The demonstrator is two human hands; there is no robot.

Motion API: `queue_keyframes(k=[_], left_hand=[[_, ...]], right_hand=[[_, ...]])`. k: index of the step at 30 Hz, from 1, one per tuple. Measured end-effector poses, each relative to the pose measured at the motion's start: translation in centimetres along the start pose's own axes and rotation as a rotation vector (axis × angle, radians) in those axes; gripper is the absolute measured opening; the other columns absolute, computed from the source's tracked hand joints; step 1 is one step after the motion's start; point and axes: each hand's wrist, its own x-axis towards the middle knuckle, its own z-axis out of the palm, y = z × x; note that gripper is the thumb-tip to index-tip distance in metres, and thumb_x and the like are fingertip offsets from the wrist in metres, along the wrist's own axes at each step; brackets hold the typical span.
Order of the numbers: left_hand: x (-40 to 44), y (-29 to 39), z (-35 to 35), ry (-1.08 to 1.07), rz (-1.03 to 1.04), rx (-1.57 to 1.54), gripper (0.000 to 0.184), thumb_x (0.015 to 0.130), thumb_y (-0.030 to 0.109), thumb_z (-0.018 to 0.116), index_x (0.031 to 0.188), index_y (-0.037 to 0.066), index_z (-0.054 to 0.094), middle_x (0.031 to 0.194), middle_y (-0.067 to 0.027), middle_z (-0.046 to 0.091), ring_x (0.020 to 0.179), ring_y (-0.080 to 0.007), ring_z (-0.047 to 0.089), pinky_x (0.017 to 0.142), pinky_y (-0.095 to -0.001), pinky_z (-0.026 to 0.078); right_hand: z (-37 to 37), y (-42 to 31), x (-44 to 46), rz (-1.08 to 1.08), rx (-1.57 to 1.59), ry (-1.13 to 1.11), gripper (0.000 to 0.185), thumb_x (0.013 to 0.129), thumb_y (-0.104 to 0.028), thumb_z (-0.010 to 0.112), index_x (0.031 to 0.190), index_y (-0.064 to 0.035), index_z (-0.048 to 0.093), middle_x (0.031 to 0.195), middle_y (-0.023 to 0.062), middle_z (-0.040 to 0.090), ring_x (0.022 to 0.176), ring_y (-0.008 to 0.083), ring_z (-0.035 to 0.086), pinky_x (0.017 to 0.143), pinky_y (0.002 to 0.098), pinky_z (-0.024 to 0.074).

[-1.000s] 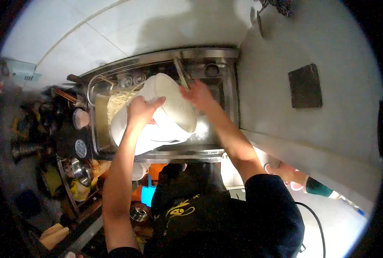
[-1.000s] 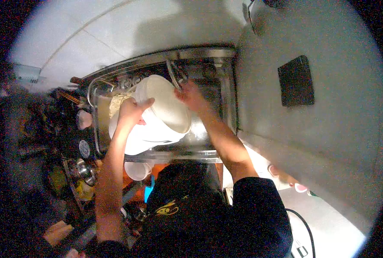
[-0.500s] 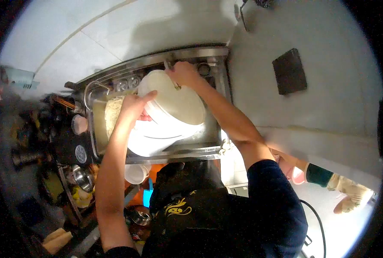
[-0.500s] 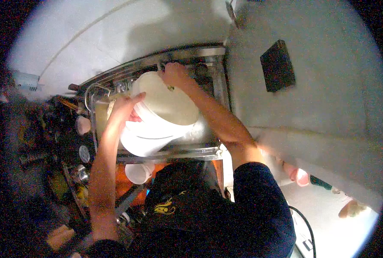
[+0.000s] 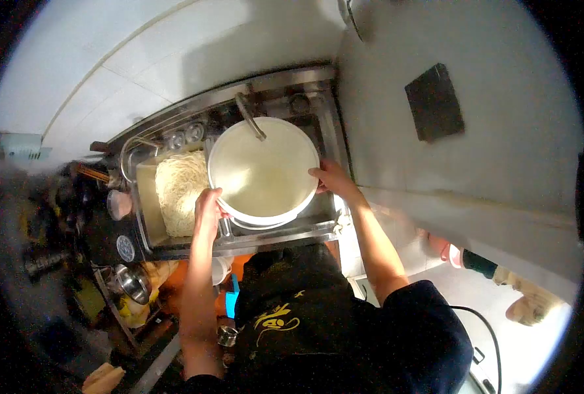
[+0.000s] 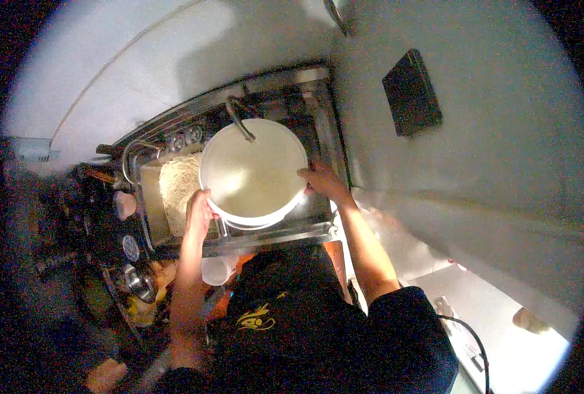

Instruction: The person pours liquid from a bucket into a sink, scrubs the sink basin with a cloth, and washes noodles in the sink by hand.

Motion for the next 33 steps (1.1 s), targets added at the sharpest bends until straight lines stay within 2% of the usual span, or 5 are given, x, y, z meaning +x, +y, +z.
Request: queue_keyframes(k=[9, 16, 20, 27, 33], left_hand=[[3.4, -5.9, 0.8, -0.019, -0.039, 0.066, 0.051, 0.080, 0.028, 0.061, 0.119, -0.002, 0.048, 0.108, -0.0173, 0.060, 0.084, -0.0267, 0.066, 0.065, -0.0361, 0.057], [1.7, -8.0, -0.9, 0.112, -0.034, -0.032, 0.046, 0.080, 0.018, 0.056, 0.121, 0.000, 0.047, 0.107, -0.0186, 0.060, 0.095, -0.0296, 0.068, 0.073, -0.0436, 0.062], [4.2, -7.2, 2.8, 0.029, -0.014, -0.016, 0.036, 0.080, 0.019, 0.059, 0.108, -0.003, 0.053, 0.099, -0.0158, 0.059, 0.070, -0.0223, 0.064, 0.051, -0.0342, 0.055], [-0.2, -6.8, 0.5, 0.079, 0.017, -0.068, 0.046, 0.082, 0.014, 0.059, 0.123, -0.005, 0.050, 0.107, -0.0174, 0.062, 0.081, -0.0249, 0.069, 0.060, -0.0347, 0.063], [4.7, -8.6, -1.0, 0.058, 0.035, -0.133, 0.045, 0.078, 0.015, 0.054, 0.121, 0.002, 0.051, 0.102, -0.0112, 0.062, 0.090, -0.0221, 0.064, 0.070, -0.0373, 0.055]], right_hand=[[-0.6, -2.3, -0.3, -0.169, -0.335, 0.267, 0.040, 0.088, -0.020, 0.056, 0.119, 0.0044, 0.054, 0.095, 0.0186, 0.066, 0.077, 0.0225, 0.067, 0.062, 0.0355, 0.0570], [0.3, 1.3, -0.2, -0.124, -0.409, 0.207, 0.036, 0.087, -0.025, 0.057, 0.115, -0.0035, 0.063, 0.093, 0.0195, 0.069, 0.072, 0.0303, 0.069, 0.074, 0.0438, 0.0534], [-0.8, -0.6, -1.1, -0.043, -0.128, 0.268, 0.034, 0.087, -0.024, 0.056, 0.113, -0.0041, 0.065, 0.091, 0.0176, 0.070, 0.077, 0.0293, 0.069, 0.072, 0.0424, 0.0536], [0.4, -0.7, -2.1, -0.010, -0.477, 0.191, 0.036, 0.087, -0.016, 0.054, 0.119, 0.0007, 0.060, 0.088, 0.0119, 0.069, 0.063, 0.0169, 0.062, 0.055, 0.0320, 0.0535], [0.1, -0.8, 0.4, -0.178, -0.416, 0.214, 0.039, 0.089, -0.019, 0.055, 0.122, 0.0007, 0.057, 0.094, 0.0171, 0.068, 0.077, 0.0241, 0.066, 0.067, 0.0386, 0.0546]])
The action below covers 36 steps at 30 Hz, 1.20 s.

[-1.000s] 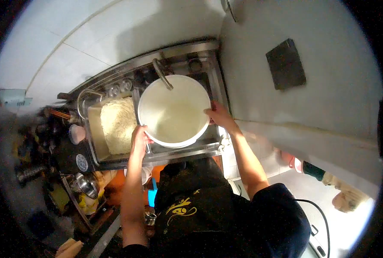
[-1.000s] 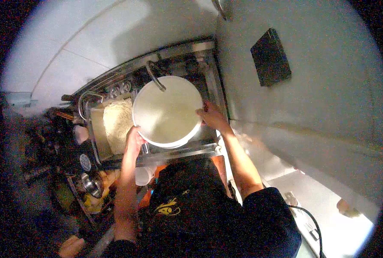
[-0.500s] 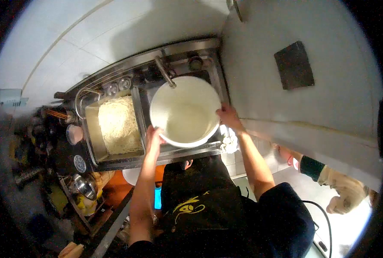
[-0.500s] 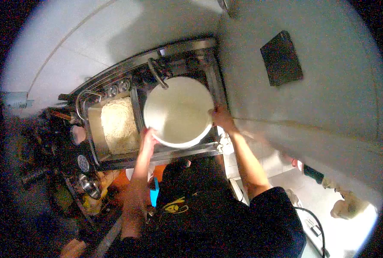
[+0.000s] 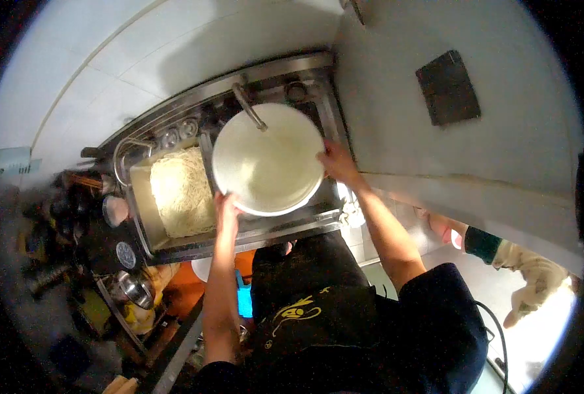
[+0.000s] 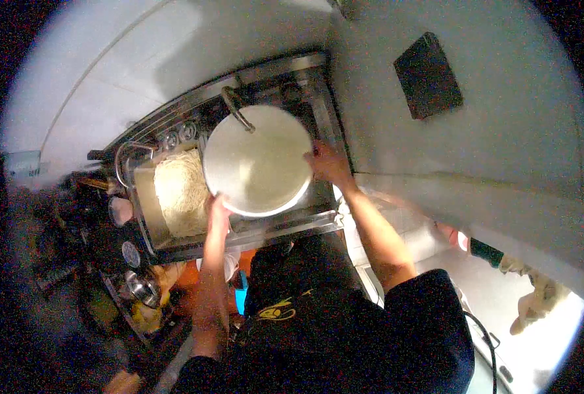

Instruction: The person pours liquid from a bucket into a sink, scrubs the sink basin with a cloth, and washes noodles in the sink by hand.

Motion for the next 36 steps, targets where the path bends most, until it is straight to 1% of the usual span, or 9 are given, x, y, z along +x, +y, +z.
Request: queue_keyframes(k=[4, 10, 12, 16, 20, 21, 25, 31, 36], left_hand=[[-4.4, -1.5, 0.4, 0.075, -0.030, 0.064, 0.042, 0.079, 0.012, 0.055, 0.119, 0.002, 0.053, 0.102, -0.0103, 0.061, 0.085, -0.0230, 0.064, 0.069, -0.0372, 0.057], [-0.8, -1.6, -0.6, -0.105, 0.013, 0.002, 0.048, 0.080, 0.013, 0.055, 0.124, -0.003, 0.046, 0.107, -0.0155, 0.060, 0.088, -0.0257, 0.067, 0.065, -0.0375, 0.059], [-4.0, -0.7, -1.7, -0.109, -0.094, -0.065, 0.055, 0.081, 0.013, 0.053, 0.135, 0.003, 0.044, 0.119, -0.0157, 0.057, 0.109, -0.0270, 0.061, 0.088, -0.0396, 0.053], [-3.2, -0.8, 2.3, -0.090, -0.047, 0.081, 0.043, 0.078, 0.011, 0.060, 0.117, -0.003, 0.051, 0.113, -0.0161, 0.058, 0.091, -0.0272, 0.065, 0.069, -0.0386, 0.061], [-2.6, -1.0, -0.1, -0.088, 0.031, 0.005, 0.049, 0.080, 0.012, 0.057, 0.126, -0.002, 0.046, 0.109, -0.0161, 0.060, 0.094, -0.0281, 0.067, 0.076, -0.0395, 0.060], [-3.1, -2.2, -1.4, -0.080, 0.006, 0.014, 0.053, 0.080, 0.012, 0.058, 0.129, -0.001, 0.044, 0.111, -0.0162, 0.059, 0.096, -0.0277, 0.066, 0.077, -0.0394, 0.060], [-2.9, -3.8, 1.1, -0.123, 0.054, 0.024, 0.047, 0.079, 0.012, 0.061, 0.123, 0.000, 0.049, 0.106, -0.0137, 0.059, 0.088, -0.0237, 0.064, 0.072, -0.0366, 0.057], [-5.7, -2.1, 0.3, -0.039, 0.119, -0.033, 0.056, 0.073, 0.005, 0.054, 0.127, -0.005, 0.046, 0.114, -0.0173, 0.060, 0.107, -0.0265, 0.063, 0.088, -0.0375, 0.055], [-2.2, -1.9, 2.8, -0.124, 0.031, -0.001, 0.039, 0.076, 0.011, 0.059, 0.113, 0.001, 0.052, 0.097, -0.0087, 0.057, 0.089, -0.0191, 0.060, 0.076, -0.0345, 0.054]], right_hand=[[0.1, -0.4, -4.1, -0.020, -0.074, -0.013, 0.042, 0.090, -0.024, 0.053, 0.127, -0.0043, 0.056, 0.110, 0.0205, 0.067, 0.098, 0.0327, 0.066, 0.089, 0.0450, 0.0509], [-0.2, 1.3, -1.9, 0.057, 0.045, -0.005, 0.045, 0.088, -0.026, 0.056, 0.126, -0.0034, 0.055, 0.106, 0.0212, 0.067, 0.093, 0.0304, 0.067, 0.084, 0.0434, 0.0523], [1.1, -0.6, -3.0, 0.033, -0.056, -0.044, 0.047, 0.086, -0.026, 0.056, 0.127, -0.0030, 0.054, 0.102, 0.0233, 0.067, 0.098, 0.0334, 0.065, 0.088, 0.0453, 0.0503], [-2.0, 0.6, -4.2, 0.093, 0.396, -0.065, 0.042, 0.087, -0.017, 0.054, 0.125, 0.0012, 0.055, 0.093, 0.0181, 0.070, 0.070, 0.0210, 0.069, 0.056, 0.0341, 0.0547], [0.5, 0.5, -2.2, 0.009, -0.115, 0.026, 0.041, 0.087, -0.022, 0.055, 0.121, 0.0012, 0.058, 0.102, 0.0229, 0.068, 0.094, 0.0327, 0.067, 0.081, 0.0447, 0.0527], [2.1, 3.1, -2.1, -0.144, -0.214, -0.005, 0.046, 0.088, -0.019, 0.055, 0.130, -0.0002, 0.052, 0.104, 0.0182, 0.067, 0.080, 0.0230, 0.067, 0.068, 0.0361, 0.0552], [-2.2, 0.8, -6.1, 0.060, 0.429, -0.045, 0.042, 0.088, -0.020, 0.054, 0.126, -0.0001, 0.055, 0.110, 0.0244, 0.066, 0.101, 0.0357, 0.065, 0.091, 0.0459, 0.0503], [0.7, 1.6, -4.5, -0.016, 0.033, -0.020, 0.045, 0.089, -0.027, 0.055, 0.128, -0.0057, 0.055, 0.113, 0.0245, 0.064, 0.102, 0.0396, 0.063, 0.093, 0.0478, 0.0489], [-2.8, 0.0, -4.6, 0.164, 0.068, -0.066, 0.047, 0.090, -0.026, 0.053, 0.130, -0.0028, 0.052, 0.112, 0.0244, 0.065, 0.106, 0.0390, 0.061, 0.096, 0.0469, 0.0461]])
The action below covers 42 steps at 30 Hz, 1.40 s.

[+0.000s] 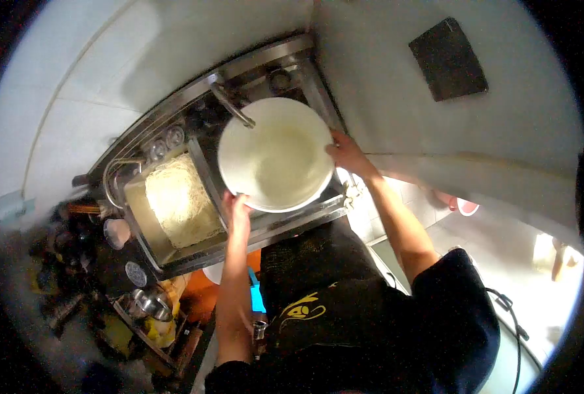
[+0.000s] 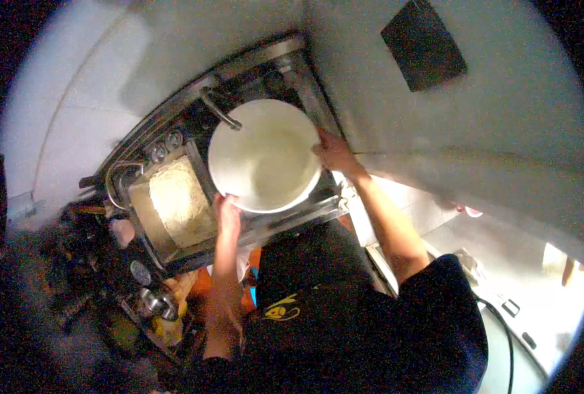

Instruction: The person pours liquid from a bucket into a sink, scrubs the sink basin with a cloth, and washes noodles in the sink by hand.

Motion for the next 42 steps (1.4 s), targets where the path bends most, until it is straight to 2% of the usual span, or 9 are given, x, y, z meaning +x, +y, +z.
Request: queue_keyframes(k=[8, 13, 17, 22, 25, 27, 38, 39, 42], left_hand=[[0.2, -0.6, 0.3, 0.020, -0.025, 0.103, 0.039, 0.078, 0.009, 0.060, 0.116, 0.001, 0.055, 0.103, -0.0079, 0.058, 0.089, -0.0185, 0.059, 0.074, -0.0330, 0.051], [-2.3, 0.9, 0.3, 0.103, 0.033, 0.007, 0.048, 0.077, 0.004, 0.056, 0.125, 0.000, 0.049, 0.107, -0.0132, 0.060, 0.095, -0.0233, 0.064, 0.072, -0.0343, 0.057], [0.5, 1.5, 1.5, -0.009, -0.084, 0.199, 0.049, 0.078, 0.010, 0.057, 0.123, -0.004, 0.049, 0.105, -0.0173, 0.062, 0.086, -0.0255, 0.067, 0.064, -0.0349, 0.059], [-2.8, 1.1, -0.1, 0.088, 0.002, 0.035, 0.041, 0.077, 0.013, 0.060, 0.113, -0.004, 0.051, 0.094, -0.0127, 0.059, 0.075, -0.0243, 0.064, 0.057, -0.0357, 0.058], [-0.9, 0.9, 1.5, 0.028, -0.106, 0.099, 0.034, 0.079, 0.012, 0.059, 0.110, 0.000, 0.053, 0.097, -0.0116, 0.059, 0.076, -0.0244, 0.064, 0.057, -0.0357, 0.056], [-0.9, 1.7, 1.3, 0.067, -0.110, 0.031, 0.036, 0.079, 0.013, 0.059, 0.111, -0.002, 0.052, 0.093, -0.0127, 0.060, 0.075, -0.0243, 0.066, 0.056, -0.0342, 0.058], [-2.5, 3.1, -1.9, 0.074, -0.157, 0.032, 0.040, 0.081, 0.013, 0.059, 0.117, -0.001, 0.048, 0.091, -0.0104, 0.059, 0.076, -0.0205, 0.064, 0.054, -0.0304, 0.059], [-3.0, 3.8, -0.9, 0.087, -0.090, 0.051, 0.038, 0.081, 0.013, 0.060, 0.115, -0.001, 0.049, 0.092, -0.0104, 0.059, 0.076, -0.0207, 0.065, 0.054, -0.0299, 0.059], [-2.2, 2.8, 0.9, 0.056, -0.011, 0.171, 0.033, 0.081, 0.014, 0.062, 0.108, -0.002, 0.053, 0.092, -0.0107, 0.060, 0.074, -0.0222, 0.066, 0.055, -0.0299, 0.059]], right_hand=[[0.3, 1.3, 0.4, -0.158, 0.309, 0.015, 0.048, 0.088, -0.021, 0.053, 0.132, -0.0020, 0.050, 0.118, 0.0205, 0.064, 0.102, 0.0351, 0.065, 0.091, 0.0440, 0.0505], [3.4, 2.3, 1.4, -0.282, -0.114, 0.096, 0.045, 0.087, -0.020, 0.053, 0.128, 0.0000, 0.052, 0.113, 0.0234, 0.065, 0.102, 0.0404, 0.064, 0.090, 0.0470, 0.0500], [0.1, 3.4, 2.3, 0.040, 0.463, -0.054, 0.043, 0.088, -0.019, 0.052, 0.126, 0.0009, 0.052, 0.111, 0.0297, 0.061, 0.113, 0.0380, 0.058, 0.093, 0.0478, 0.0484], [3.4, 4.0, 2.3, -0.054, 0.003, -0.006, 0.040, 0.090, -0.017, 0.051, 0.125, 0.0017, 0.053, 0.108, 0.0236, 0.063, 0.086, 0.0277, 0.069, 0.066, 0.0375, 0.0599], [-0.4, 1.2, 0.9, 0.032, 0.365, -0.109, 0.041, 0.090, -0.017, 0.051, 0.125, 0.0043, 0.055, 0.102, 0.0165, 0.067, 0.084, 0.0220, 0.067, 0.064, 0.0341, 0.0581], [1.5, 4.2, 4.3, -0.140, -0.103, -0.055, 0.041, 0.090, -0.020, 0.049, 0.123, 0.0031, 0.055, 0.101, 0.0224, 0.067, 0.081, 0.0309, 0.068, 0.073, 0.0407, 0.0575], [3.8, 1.1, 3.2, 0.037, -0.113, -0.090, 0.042, 0.093, -0.023, 0.050, 0.128, 0.0001, 0.053, 0.108, 0.0271, 0.064, 0.087, 0.0324, 0.070, 0.073, 0.0430, 0.0591], [5.0, 2.1, 2.4, -0.050, -0.246, -0.023, 0.045, 0.088, -0.015, 0.049, 0.131, 0.0007, 0.049, 0.098, 0.0164, 0.068, 0.084, 0.0260, 0.068, 0.063, 0.0411, 0.0589], [2.5, 6.6, 2.9, 0.038, 0.242, -0.015, 0.042, 0.089, -0.019, 0.051, 0.123, 0.0043, 0.053, 0.098, 0.0193, 0.067, 0.078, 0.0262, 0.068, 0.060, 0.0385, 0.0603]])
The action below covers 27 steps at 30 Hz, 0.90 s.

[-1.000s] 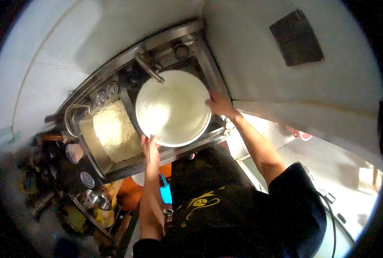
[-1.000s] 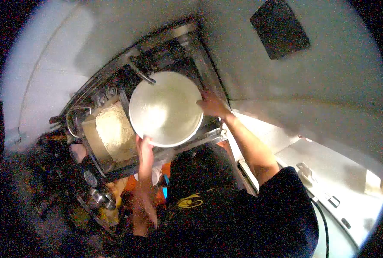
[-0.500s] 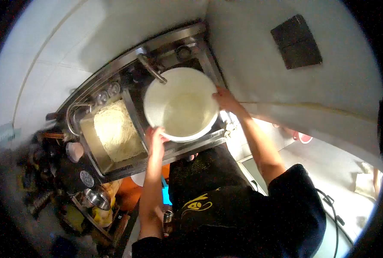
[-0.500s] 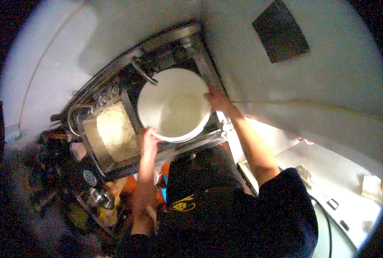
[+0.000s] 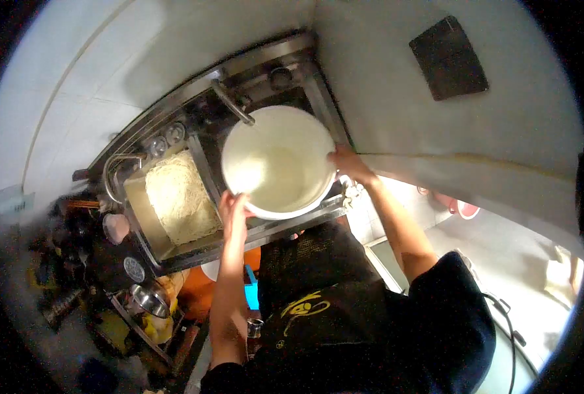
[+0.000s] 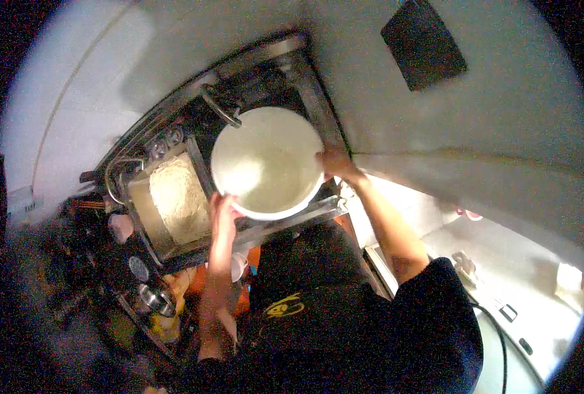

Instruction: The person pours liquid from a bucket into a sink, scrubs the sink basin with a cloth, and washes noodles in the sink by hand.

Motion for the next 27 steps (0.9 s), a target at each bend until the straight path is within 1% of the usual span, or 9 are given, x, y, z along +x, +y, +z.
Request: queue_keyframes(k=[1, 3, 5, 7, 12, 16, 20, 24, 27], left_hand=[[0.6, 0.9, 1.1, -0.040, -0.052, -0.024, 0.032, 0.080, 0.015, 0.064, 0.104, -0.003, 0.055, 0.093, -0.0113, 0.060, 0.074, -0.0228, 0.067, 0.055, -0.0302, 0.060], [1.1, 1.0, 0.4, -0.040, -0.087, -0.082, 0.036, 0.078, 0.015, 0.065, 0.107, -0.003, 0.053, 0.092, -0.0127, 0.060, 0.074, -0.0232, 0.067, 0.055, -0.0312, 0.060], [-0.2, 1.7, -1.6, 0.046, -0.058, -0.061, 0.033, 0.077, 0.014, 0.065, 0.104, -0.002, 0.052, 0.090, -0.0136, 0.061, 0.075, -0.0240, 0.067, 0.056, -0.0333, 0.061], [-1.2, 2.3, -1.3, 0.038, -0.025, 0.011, 0.034, 0.077, 0.014, 0.065, 0.104, -0.003, 0.053, 0.090, -0.0116, 0.061, 0.075, -0.0212, 0.066, 0.056, -0.0311, 0.061], [0.1, 3.1, 1.2, -0.008, -0.056, -0.017, 0.032, 0.079, 0.012, 0.064, 0.103, -0.005, 0.055, 0.090, -0.0127, 0.061, 0.075, -0.0204, 0.066, 0.055, -0.0268, 0.060], [-2.2, 4.1, -0.6, 0.059, -0.025, -0.001, 0.034, 0.080, 0.011, 0.063, 0.107, -0.006, 0.054, 0.098, -0.0166, 0.064, 0.074, -0.0213, 0.068, 0.059, -0.0276, 0.062], [-1.3, 5.8, 3.1, -0.041, -0.087, 0.111, 0.044, 0.081, 0.015, 0.068, 0.113, -0.009, 0.052, 0.099, -0.0170, 0.062, 0.076, -0.0234, 0.068, 0.061, -0.0298, 0.062], [-1.5, 7.8, 0.8, 0.030, -0.167, 0.130, 0.057, 0.083, 0.030, 0.074, 0.121, -0.006, 0.051, 0.098, -0.0148, 0.063, 0.088, -0.0212, 0.067, 0.064, -0.0284, 0.059], [-3.3, 10.0, 1.1, 0.084, 0.062, 0.206, 0.067, 0.085, 0.032, 0.073, 0.133, -0.007, 0.046, 0.123, -0.0157, 0.057, 0.116, -0.0221, 0.054, 0.097, -0.0301, 0.041]], right_hand=[[-1.0, -0.6, 0.2, 0.028, 0.192, -0.021, 0.041, 0.089, -0.021, 0.052, 0.121, 0.0054, 0.055, 0.098, 0.0208, 0.067, 0.075, 0.0260, 0.068, 0.058, 0.0372, 0.0609], [-0.7, 1.3, 2.9, -0.082, -0.351, -0.073, 0.039, 0.092, -0.022, 0.050, 0.126, -0.0035, 0.055, 0.103, 0.0200, 0.066, 0.083, 0.0306, 0.069, 0.070, 0.0406, 0.0588], [2.4, -4.0, -0.6, 0.009, -0.309, -0.011, 0.034, 0.093, -0.027, 0.050, 0.120, -0.0075, 0.059, 0.112, 0.0219, 0.062, 0.090, 0.0332, 0.067, 0.076, 0.0441, 0.0558], [3.4, 0.5, 0.3, -0.055, -0.464, 0.059, 0.031, 0.094, -0.026, 0.048, 0.115, -0.0072, 0.061, 0.121, 0.0248, 0.056, 0.096, 0.0320, 0.066, 0.081, 0.0428, 0.0554], [-0.5, -0.4, 1.8, 0.017, 0.184, -0.034, 0.039, 0.092, -0.017, 0.049, 0.123, 0.0064, 0.052, 0.099, 0.0191, 0.068, 0.078, 0.0239, 0.069, 0.062, 0.0341, 0.0595], [3.2, 0.0, 1.2, -0.116, -0.380, 0.141, 0.038, 0.090, -0.019, 0.051, 0.117, 0.0069, 0.058, 0.097, 0.0156, 0.068, 0.075, 0.0208, 0.066, 0.062, 0.0337, 0.0563], [-0.9, -5.7, -2.2, 0.137, 0.126, 0.061, 0.045, 0.089, -0.019, 0.050, 0.128, 0.0044, 0.047, 0.096, 0.0163, 0.068, 0.079, 0.0243, 0.068, 0.062, 0.0355, 0.0579], [1.0, -6.3, -0.6, 0.120, 0.078, 0.029, 0.038, 0.090, -0.023, 0.050, 0.117, 0.0034, 0.056, 0.093, 0.0145, 0.068, 0.072, 0.0221, 0.069, 0.056, 0.0343, 0.0574], [1.9, 1.6, 2.7, -0.303, -0.145, -0.054, 0.040, 0.095, -0.031, 0.047, 0.116, 0.0012, 0.059, 0.092, 0.0133, 0.068, 0.070, 0.0211, 0.068, 0.055, 0.0338, 0.0570]])
